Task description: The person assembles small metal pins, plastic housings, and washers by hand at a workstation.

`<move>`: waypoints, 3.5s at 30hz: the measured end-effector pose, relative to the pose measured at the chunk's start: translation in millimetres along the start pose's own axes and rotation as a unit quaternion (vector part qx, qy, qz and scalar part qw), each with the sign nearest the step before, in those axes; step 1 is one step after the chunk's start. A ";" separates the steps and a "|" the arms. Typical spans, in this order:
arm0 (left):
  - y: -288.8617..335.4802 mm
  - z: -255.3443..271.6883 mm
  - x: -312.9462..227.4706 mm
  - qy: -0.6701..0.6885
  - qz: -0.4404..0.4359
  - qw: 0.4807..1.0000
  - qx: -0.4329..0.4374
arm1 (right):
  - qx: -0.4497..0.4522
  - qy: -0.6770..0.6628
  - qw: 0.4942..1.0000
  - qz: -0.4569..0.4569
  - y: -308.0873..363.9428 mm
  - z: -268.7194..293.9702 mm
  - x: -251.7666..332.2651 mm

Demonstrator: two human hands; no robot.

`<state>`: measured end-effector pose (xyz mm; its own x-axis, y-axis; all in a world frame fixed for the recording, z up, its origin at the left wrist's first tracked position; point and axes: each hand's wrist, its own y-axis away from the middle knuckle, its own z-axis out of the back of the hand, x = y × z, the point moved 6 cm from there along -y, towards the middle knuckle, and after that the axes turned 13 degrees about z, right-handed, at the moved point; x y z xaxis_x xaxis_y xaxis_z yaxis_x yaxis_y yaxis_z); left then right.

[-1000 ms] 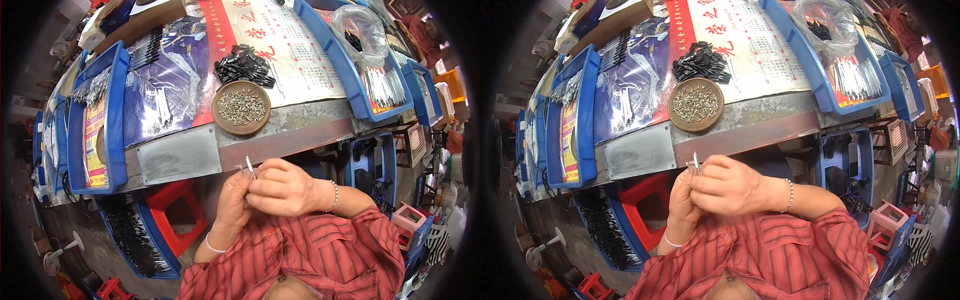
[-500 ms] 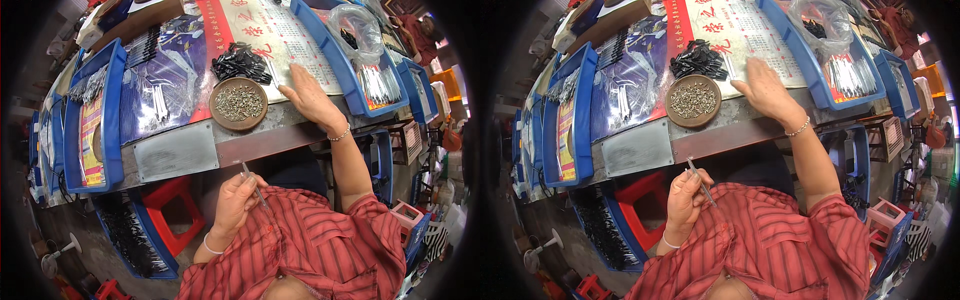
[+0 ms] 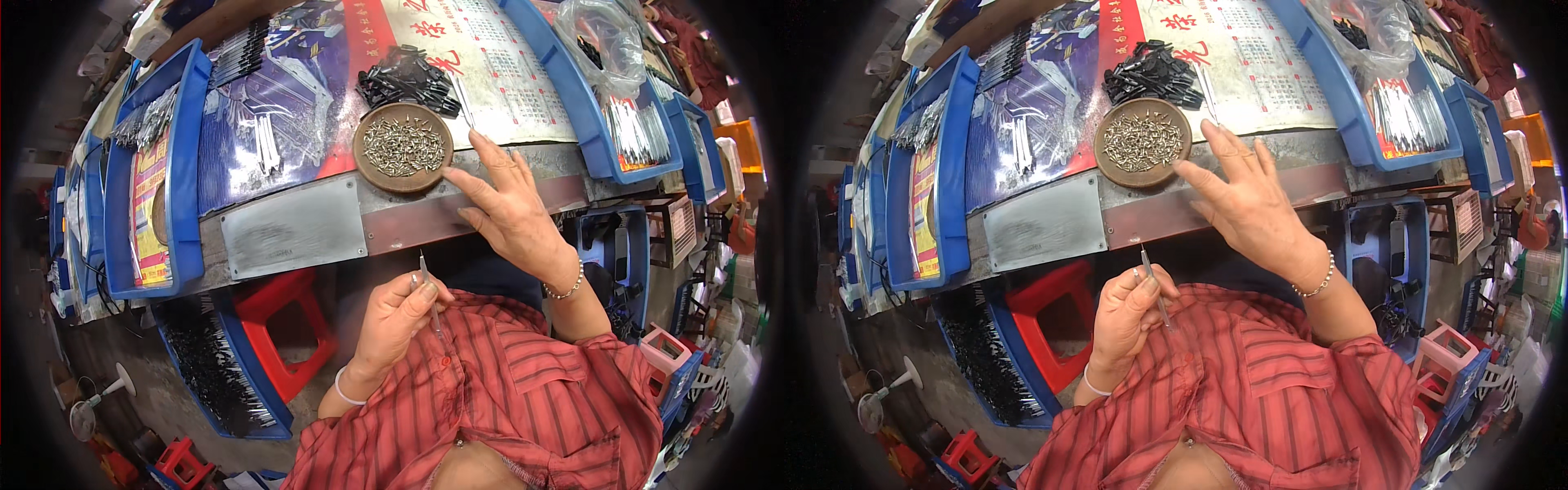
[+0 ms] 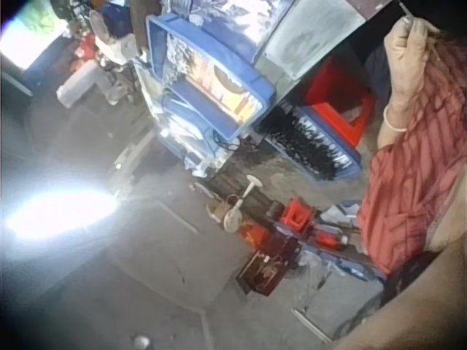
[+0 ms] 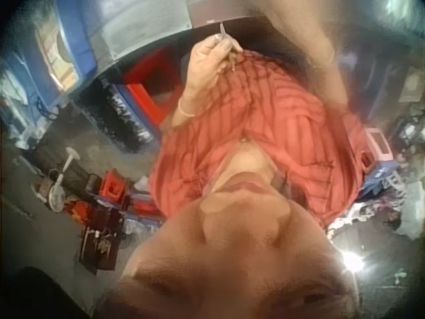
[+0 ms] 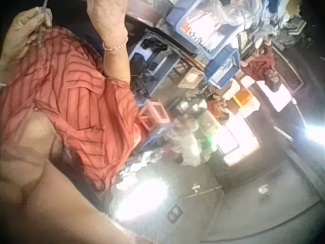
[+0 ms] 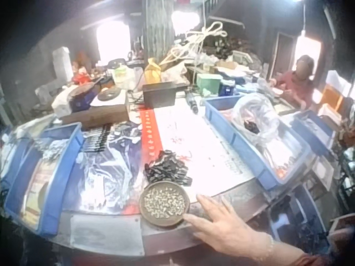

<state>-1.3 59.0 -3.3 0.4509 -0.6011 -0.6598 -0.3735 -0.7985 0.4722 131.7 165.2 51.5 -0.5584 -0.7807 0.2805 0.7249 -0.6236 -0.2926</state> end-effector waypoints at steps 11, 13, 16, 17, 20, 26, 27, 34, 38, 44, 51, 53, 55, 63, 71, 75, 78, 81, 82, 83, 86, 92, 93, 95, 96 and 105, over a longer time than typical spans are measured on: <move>4.9 -4.4 3.9 -0.004 0.017 1.000 -0.010 | -0.092 -0.413 0.902 -0.082 24.2 -3.7 22.1; 4.8 -11.3 1.8 -0.003 0.026 0.999 -0.019 | -0.087 -0.495 0.860 -0.089 28.7 -15.1 28.3; 2.6 -9.8 8.7 -0.015 0.024 1.000 -0.015 | -0.027 -0.767 0.610 -0.197 37.2 -35.9 44.8; 2.6 -10.4 9.8 -0.029 0.013 0.999 0.000 | -0.023 -0.770 0.606 -0.197 36.7 -35.7 45.7; 4.7 -18.1 10.2 -0.027 0.017 0.999 0.002 | -0.032 -0.762 0.605 -0.227 36.9 -35.8 44.0; 4.8 -19.8 12.2 -0.001 0.040 0.999 0.017 | -0.050 -0.801 0.547 -0.239 43.8 -51.4 43.2; 4.7 -19.6 14.0 -0.001 0.041 0.999 0.017 | -0.051 -0.802 0.547 -0.235 43.1 -52.0 43.4; 2.0 -15.7 17.8 0.033 0.034 0.999 0.001 | -0.054 -0.790 0.556 -0.252 40.0 -55.0 44.8; 0.2 -14.2 19.0 -0.023 0.034 0.999 0.000 | -0.060 -0.774 0.562 -0.286 38.4 -51.3 39.6; 5.8 -12.1 19.3 -0.018 0.075 0.997 -0.009 | -0.279 -0.612 0.710 -0.207 26.6 -0.7 -30.8; 11.8 -4.5 14.8 -0.007 0.039 0.999 -0.006 | -0.115 0.201 0.971 0.058 -1.4 67.0 -47.7; 7.7 -4.9 16.2 -0.011 0.023 1.000 0.004 | -0.107 0.011 0.987 -0.121 21.4 93.7 -58.1; 8.9 -5.7 16.1 0.010 0.019 1.000 0.005 | -0.151 -0.044 0.955 -0.251 38.9 103.2 -56.1; 3.7 -11.7 11.5 -0.023 0.030 0.999 -0.011 | -0.310 -0.205 0.925 -0.076 60.8 117.9 -34.3; 3.6 -11.4 21.8 -0.010 0.052 0.998 0.015 | 0.034 -0.516 0.847 -0.125 42.9 -13.5 23.0; 6.0 -9.4 25.0 0.010 0.033 0.999 -0.024 | -0.004 -0.727 0.657 -0.199 42.0 -42.4 46.5; 6.7 -8.3 21.3 -0.006 0.034 0.999 -0.023 | -0.001 -0.787 0.567 -0.243 41.0 -49.5 52.0; 7.9 -9.4 19.7 0.004 0.038 0.999 -0.037 | -0.003 -0.796 0.554 -0.244 40.9 -53.2 53.7; 7.9 -9.2 18.7 0.005 0.038 0.998 -0.042 | -0.011 -0.799 0.547 -0.251 41.7 -54.0 54.0; 7.1 -10.6 16.9 0.002 0.034 0.999 -0.031 | -0.021 -0.801 0.540 -0.258 42.3 -54.6 53.4; 6.8 -10.7 16.9 0.002 0.033 0.999 -0.020 | -0.021 -0.786 0.561 -0.259 44.3 -57.7 51.1; 6.6 -4.7 22.6 0.013 0.035 0.999 -0.014 | -0.013 -0.777 0.573 -0.262 40.4 -54.6 51.3; 6.7 -5.1 22.8 0.016 0.038 0.999 0.006 | -0.011 -0.783 0.563 -0.265 40.0 -54.7 52.0; 6.4 -5.2 21.7 0.020 0.044 0.999 0.003 | -0.010 -0.787 0.555 -0.269 39.5 -55.8 52.3; 6.3 -5.3 21.5 0.024 0.049 0.999 0.001 | -0.009 -0.792 0.547 -0.272 39.3 -56.6 52.6; 1.3 1.8 32.4 0.034 0.060 0.997 -0.037 | -0.006 -0.791 0.541 -0.285 43.8 -73.5 53.6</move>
<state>11.4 38.6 -25.2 0.4616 -0.6915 -0.5557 -0.3690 -0.7193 0.5886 103.8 93.1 -13.5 0.3620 0.5442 0.7568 0.6081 -0.7532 0.2507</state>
